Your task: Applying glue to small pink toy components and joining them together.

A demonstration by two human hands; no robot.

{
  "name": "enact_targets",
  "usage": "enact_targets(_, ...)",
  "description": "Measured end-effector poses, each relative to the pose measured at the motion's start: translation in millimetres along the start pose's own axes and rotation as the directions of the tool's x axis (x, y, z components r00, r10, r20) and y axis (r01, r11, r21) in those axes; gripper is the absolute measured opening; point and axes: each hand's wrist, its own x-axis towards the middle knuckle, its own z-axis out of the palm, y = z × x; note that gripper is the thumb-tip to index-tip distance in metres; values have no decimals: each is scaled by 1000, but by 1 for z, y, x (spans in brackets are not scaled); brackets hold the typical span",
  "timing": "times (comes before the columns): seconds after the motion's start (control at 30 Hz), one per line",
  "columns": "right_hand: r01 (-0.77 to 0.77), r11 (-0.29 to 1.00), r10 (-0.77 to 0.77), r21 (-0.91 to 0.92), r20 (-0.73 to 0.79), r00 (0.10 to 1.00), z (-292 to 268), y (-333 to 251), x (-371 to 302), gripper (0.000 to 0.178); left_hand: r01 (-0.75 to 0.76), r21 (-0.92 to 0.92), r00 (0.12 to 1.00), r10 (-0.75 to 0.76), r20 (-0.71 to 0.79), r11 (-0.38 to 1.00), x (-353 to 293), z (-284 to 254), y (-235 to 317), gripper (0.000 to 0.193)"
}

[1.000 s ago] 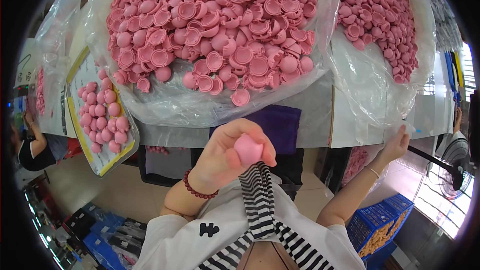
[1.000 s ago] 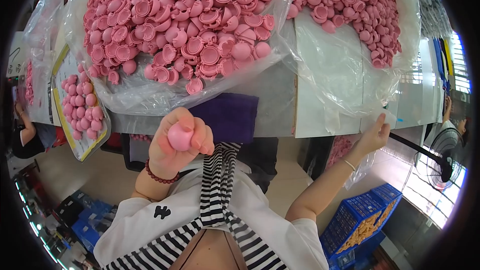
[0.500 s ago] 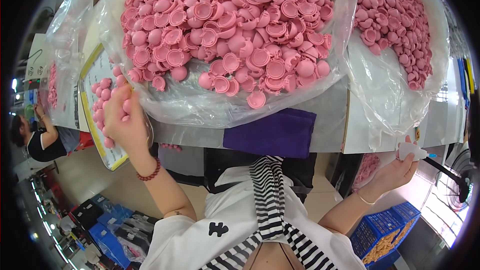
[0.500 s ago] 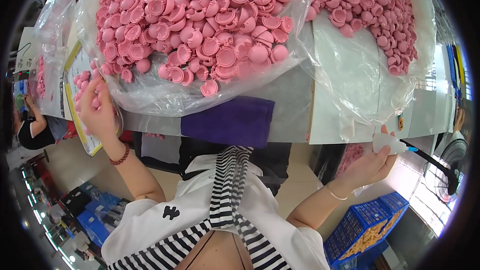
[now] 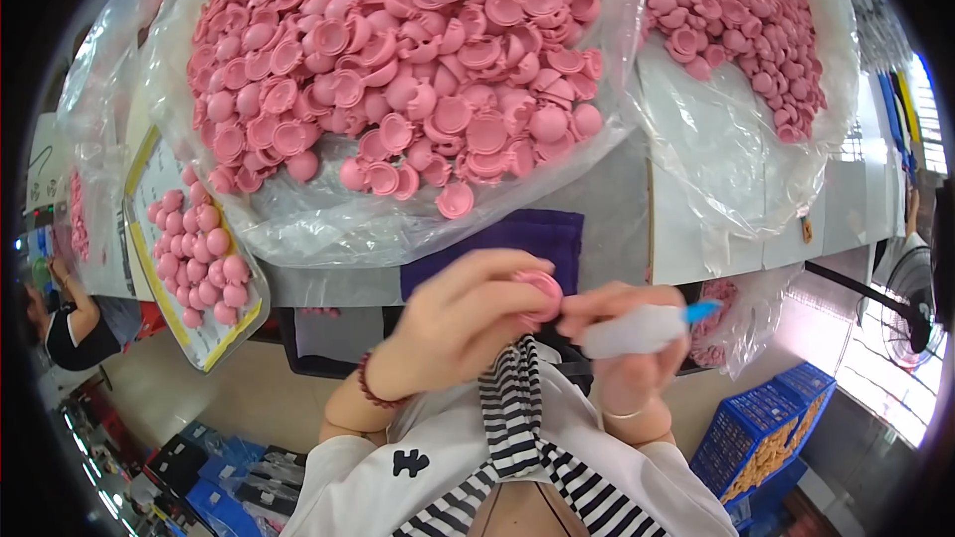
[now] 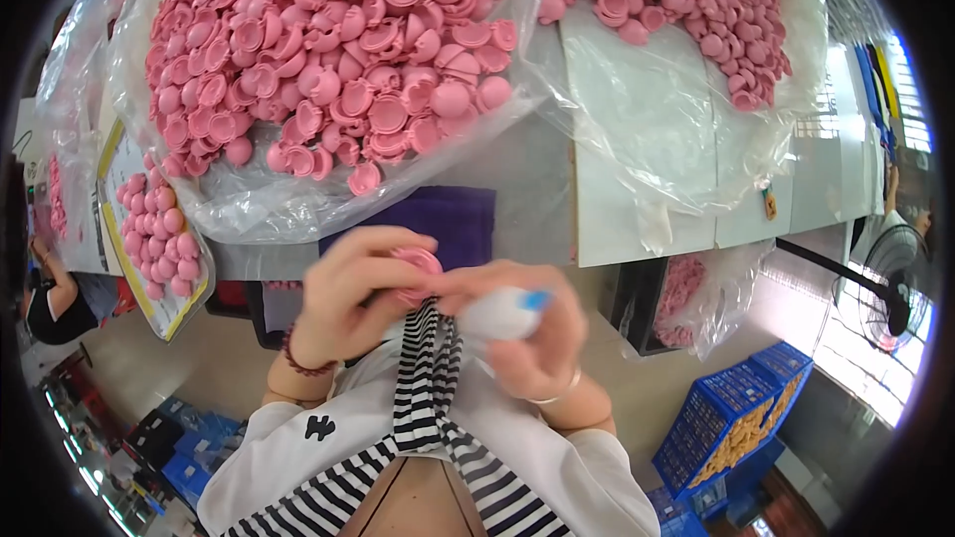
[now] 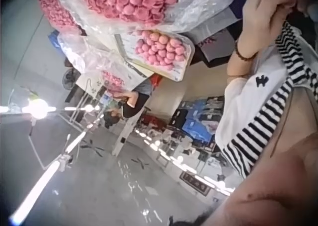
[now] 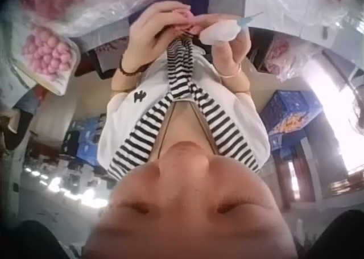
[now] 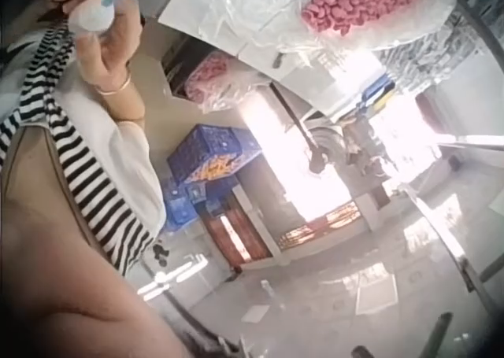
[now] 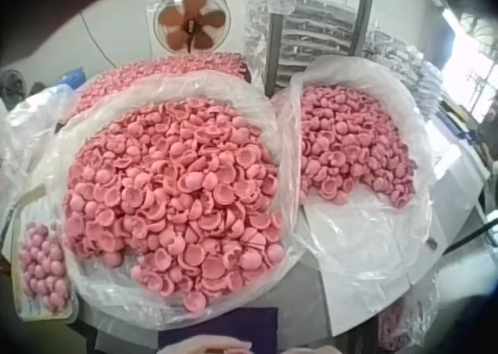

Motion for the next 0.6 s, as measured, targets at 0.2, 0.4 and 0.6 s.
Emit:
enact_targets(0.2, 48, 999, -46, -22, 59, 997, -1, 10, -3, 30, 141, -663, 978, -208, -23, 735, -13, 29, -4, 24)
enact_targets(0.4, 109, 988, -142, -113, -355, 924, -15, 7, 0, 52, 191, -859, 952, -302, 44, 475, -10, 26, -5, 40)
enact_targets(0.6, 505, 713, -521, -486, 115, 846, -20, -17, 19, 66, 196, -807, 939, -345, -9, 557, -9, 27, 8, 43)
